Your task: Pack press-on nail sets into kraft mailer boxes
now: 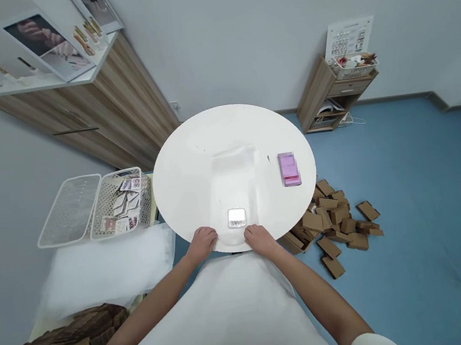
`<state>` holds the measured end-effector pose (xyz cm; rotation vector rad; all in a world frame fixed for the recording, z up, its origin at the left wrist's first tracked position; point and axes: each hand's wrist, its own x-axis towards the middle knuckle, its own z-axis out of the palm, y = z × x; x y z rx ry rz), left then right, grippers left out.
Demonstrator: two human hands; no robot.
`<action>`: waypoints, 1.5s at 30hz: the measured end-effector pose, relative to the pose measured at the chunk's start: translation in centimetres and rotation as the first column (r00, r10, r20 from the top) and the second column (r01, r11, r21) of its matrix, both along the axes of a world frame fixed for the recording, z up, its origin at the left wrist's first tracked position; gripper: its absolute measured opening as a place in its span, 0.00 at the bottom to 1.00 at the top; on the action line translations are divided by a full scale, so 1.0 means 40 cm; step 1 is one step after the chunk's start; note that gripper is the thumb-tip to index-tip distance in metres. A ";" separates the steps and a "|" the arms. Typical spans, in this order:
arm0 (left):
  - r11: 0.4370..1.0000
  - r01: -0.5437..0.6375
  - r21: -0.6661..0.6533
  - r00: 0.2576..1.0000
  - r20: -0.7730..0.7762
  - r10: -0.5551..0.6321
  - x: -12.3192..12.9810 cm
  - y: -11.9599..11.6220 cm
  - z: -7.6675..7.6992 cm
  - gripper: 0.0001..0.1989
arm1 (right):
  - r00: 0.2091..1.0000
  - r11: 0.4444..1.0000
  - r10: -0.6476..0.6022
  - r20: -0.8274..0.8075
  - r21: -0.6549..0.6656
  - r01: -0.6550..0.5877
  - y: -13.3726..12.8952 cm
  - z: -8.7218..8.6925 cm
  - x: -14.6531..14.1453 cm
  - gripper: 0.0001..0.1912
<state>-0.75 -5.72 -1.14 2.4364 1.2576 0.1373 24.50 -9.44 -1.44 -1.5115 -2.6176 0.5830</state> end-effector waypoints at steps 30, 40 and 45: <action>0.965 -0.261 0.004 0.964 -0.045 0.261 0.024 0.102 -0.007 0.13 | 0.746 0.743 -0.666 0.024 0.108 0.660 0.066 -0.022 -0.057 0.09; 0.974 0.206 -0.095 0.974 0.116 -0.195 0.055 0.127 0.025 0.21 | 0.975 0.969 -0.223 0.010 0.110 0.221 0.071 0.001 -0.055 0.11; 0.963 0.246 -0.108 0.966 0.112 -0.234 0.072 0.135 0.029 0.22 | 0.982 0.982 -0.186 0.013 0.043 0.185 0.081 0.007 -0.056 0.13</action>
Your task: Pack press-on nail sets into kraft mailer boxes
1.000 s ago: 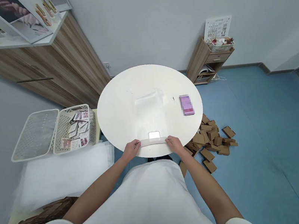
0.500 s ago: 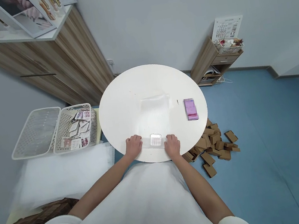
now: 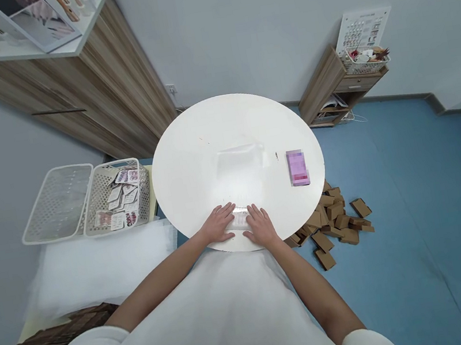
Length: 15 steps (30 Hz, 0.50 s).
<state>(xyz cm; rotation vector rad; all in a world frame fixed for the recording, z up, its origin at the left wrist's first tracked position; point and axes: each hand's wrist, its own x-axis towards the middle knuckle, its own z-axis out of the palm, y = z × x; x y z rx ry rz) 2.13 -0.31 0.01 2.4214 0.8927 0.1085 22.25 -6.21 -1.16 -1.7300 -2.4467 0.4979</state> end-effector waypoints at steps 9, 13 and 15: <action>1.000 -0.006 0.006 1.000 0.000 0.006 0.013 -0.021 -0.006 0.21 | 0.999 0.999 -0.023 0.027 -0.030 0.024 -0.018 0.004 -0.036 0.14; 0.999 0.038 -0.016 0.999 0.018 -0.038 -0.005 -0.055 0.007 0.18 | 1.000 0.999 -0.001 -0.015 -0.036 0.001 -0.068 0.015 -0.042 0.15; 0.998 0.040 -0.041 0.999 0.010 -0.040 -0.012 -0.063 0.013 0.15 | 0.999 0.997 -0.017 -0.048 -0.078 0.014 -0.079 0.024 -0.042 0.14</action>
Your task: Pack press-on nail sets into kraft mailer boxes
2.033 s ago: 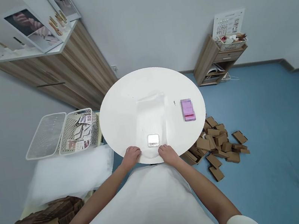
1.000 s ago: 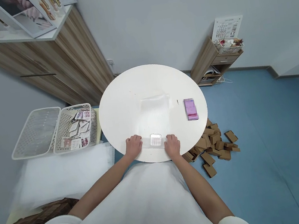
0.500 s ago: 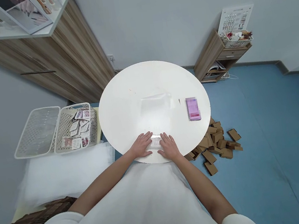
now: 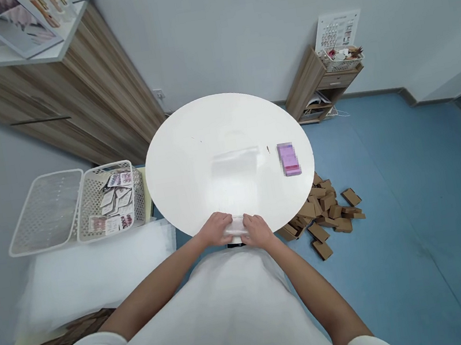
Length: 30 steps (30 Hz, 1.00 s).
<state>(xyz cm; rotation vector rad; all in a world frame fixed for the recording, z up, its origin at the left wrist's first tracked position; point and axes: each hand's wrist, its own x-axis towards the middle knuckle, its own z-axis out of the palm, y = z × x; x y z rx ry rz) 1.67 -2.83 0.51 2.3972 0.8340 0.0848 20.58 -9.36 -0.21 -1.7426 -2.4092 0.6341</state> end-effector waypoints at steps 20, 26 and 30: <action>0.807 -0.390 -0.443 0.910 -0.055 0.410 0.003 0.183 -0.023 0.15 | 0.873 0.860 -0.424 -0.243 -0.409 0.304 0.212 0.003 0.070 0.12; 0.753 -0.526 -0.396 0.850 -0.266 0.454 0.000 0.202 -0.039 0.15 | 0.818 0.812 -0.525 -0.234 -0.424 0.401 0.214 -0.021 0.077 0.11; 0.767 -0.579 -0.277 0.805 -0.341 0.485 0.003 0.199 -0.021 0.14 | 0.859 0.854 -0.496 -0.130 -0.255 0.454 0.198 -0.022 0.084 0.12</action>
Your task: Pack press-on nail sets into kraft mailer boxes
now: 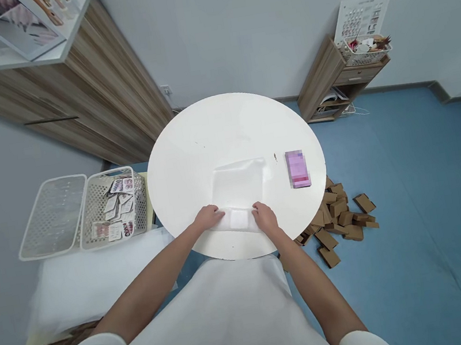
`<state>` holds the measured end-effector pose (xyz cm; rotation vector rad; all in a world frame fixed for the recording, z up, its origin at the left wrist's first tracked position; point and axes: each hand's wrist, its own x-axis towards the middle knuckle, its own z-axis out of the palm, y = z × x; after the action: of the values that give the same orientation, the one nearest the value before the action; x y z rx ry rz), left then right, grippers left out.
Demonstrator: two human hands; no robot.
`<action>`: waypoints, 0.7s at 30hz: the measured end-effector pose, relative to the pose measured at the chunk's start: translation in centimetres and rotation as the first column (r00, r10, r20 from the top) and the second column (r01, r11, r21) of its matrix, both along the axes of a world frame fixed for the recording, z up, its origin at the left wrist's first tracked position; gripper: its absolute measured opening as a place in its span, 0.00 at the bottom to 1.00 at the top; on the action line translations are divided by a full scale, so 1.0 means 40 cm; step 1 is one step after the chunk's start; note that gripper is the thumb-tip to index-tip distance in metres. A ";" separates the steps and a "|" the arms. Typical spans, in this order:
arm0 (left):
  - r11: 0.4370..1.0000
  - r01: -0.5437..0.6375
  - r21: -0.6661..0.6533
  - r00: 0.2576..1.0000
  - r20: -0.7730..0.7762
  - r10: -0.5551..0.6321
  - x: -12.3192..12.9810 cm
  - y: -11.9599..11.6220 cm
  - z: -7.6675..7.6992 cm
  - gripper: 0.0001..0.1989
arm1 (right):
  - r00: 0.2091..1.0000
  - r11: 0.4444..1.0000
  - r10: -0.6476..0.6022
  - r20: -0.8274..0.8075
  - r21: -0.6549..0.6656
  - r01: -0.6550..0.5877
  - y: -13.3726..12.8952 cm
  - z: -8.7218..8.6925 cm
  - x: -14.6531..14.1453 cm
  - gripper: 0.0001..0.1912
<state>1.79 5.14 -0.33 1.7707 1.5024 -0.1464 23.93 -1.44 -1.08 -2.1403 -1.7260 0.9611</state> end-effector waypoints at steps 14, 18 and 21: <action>0.749 0.491 0.445 0.852 -0.065 -0.520 0.039 -0.092 0.007 0.30 | 0.875 0.884 0.413 0.251 0.122 -0.452 -0.055 0.002 -0.053 0.24; 0.745 0.495 0.448 0.847 -0.056 -0.529 0.023 -0.127 0.009 0.28 | 0.893 0.884 0.422 0.157 0.149 -0.444 -0.099 -0.002 -0.056 0.25; 0.747 0.478 0.461 0.854 -0.045 -0.519 0.010 -0.155 0.005 0.29 | 0.933 0.914 0.359 -0.027 0.213 -0.346 -0.105 -0.003 -0.033 0.29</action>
<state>2.21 -1.06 -0.15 2.5112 1.0076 0.0269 22.63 -5.63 -1.19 -1.6837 -2.1212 0.8765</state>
